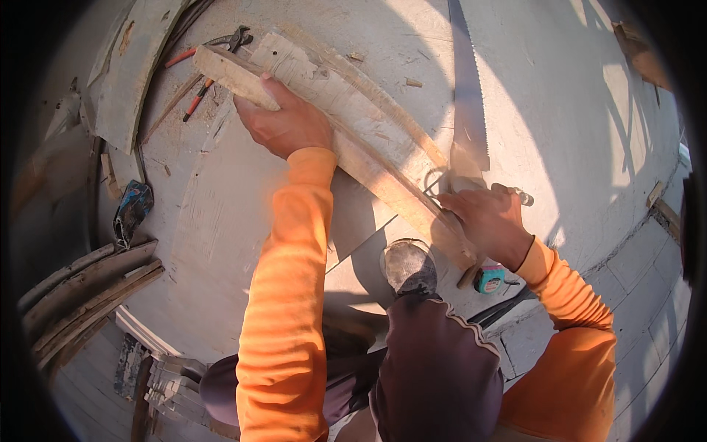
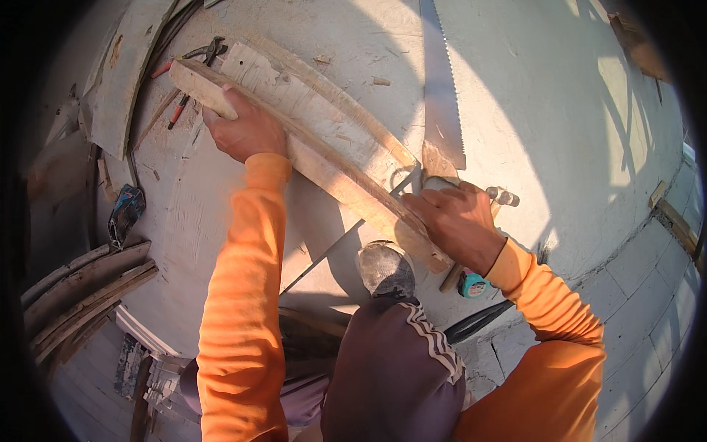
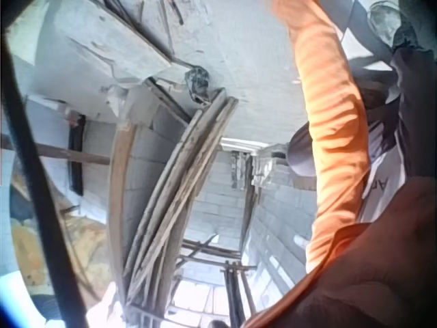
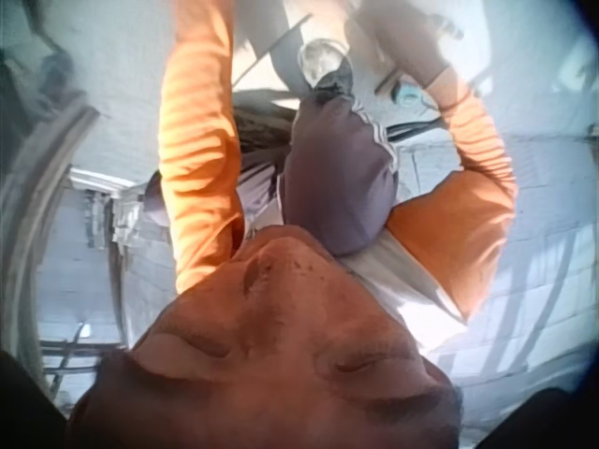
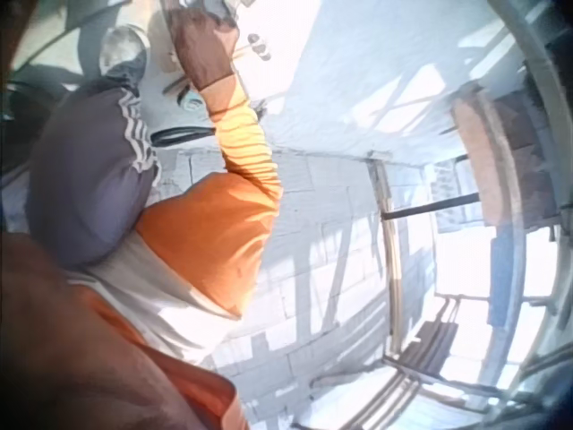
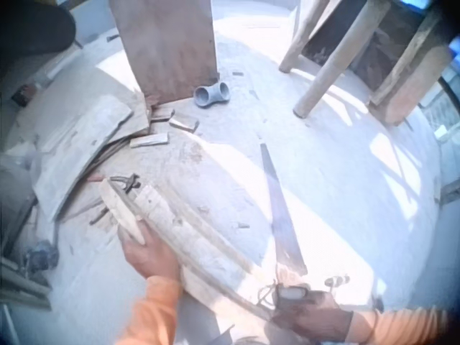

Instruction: The person uses a pencil to mark a piece of wood and then cuts through the wood using a hand saw while holding it against a larger board.

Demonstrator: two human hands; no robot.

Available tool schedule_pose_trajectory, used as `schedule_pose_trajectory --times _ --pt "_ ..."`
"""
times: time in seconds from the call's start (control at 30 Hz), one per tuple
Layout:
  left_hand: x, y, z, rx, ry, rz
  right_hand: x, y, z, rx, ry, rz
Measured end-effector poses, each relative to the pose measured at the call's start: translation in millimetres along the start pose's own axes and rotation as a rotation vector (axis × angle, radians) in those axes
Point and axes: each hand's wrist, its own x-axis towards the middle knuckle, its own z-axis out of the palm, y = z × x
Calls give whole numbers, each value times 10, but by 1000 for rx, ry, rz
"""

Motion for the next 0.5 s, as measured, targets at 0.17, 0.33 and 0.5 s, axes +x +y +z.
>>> schedule_pose_trajectory --times 0.17,0.33,0.5 --pt "-31 -38 -11 11 -45 29 1387 -192 -356 105 429 -111" --pt "-20 -13 -23 37 -34 -19 2685 -386 -349 18 454 -200" --pt "-35 -17 -42 18 -56 -7 3124 -535 -376 -30 393 -260"
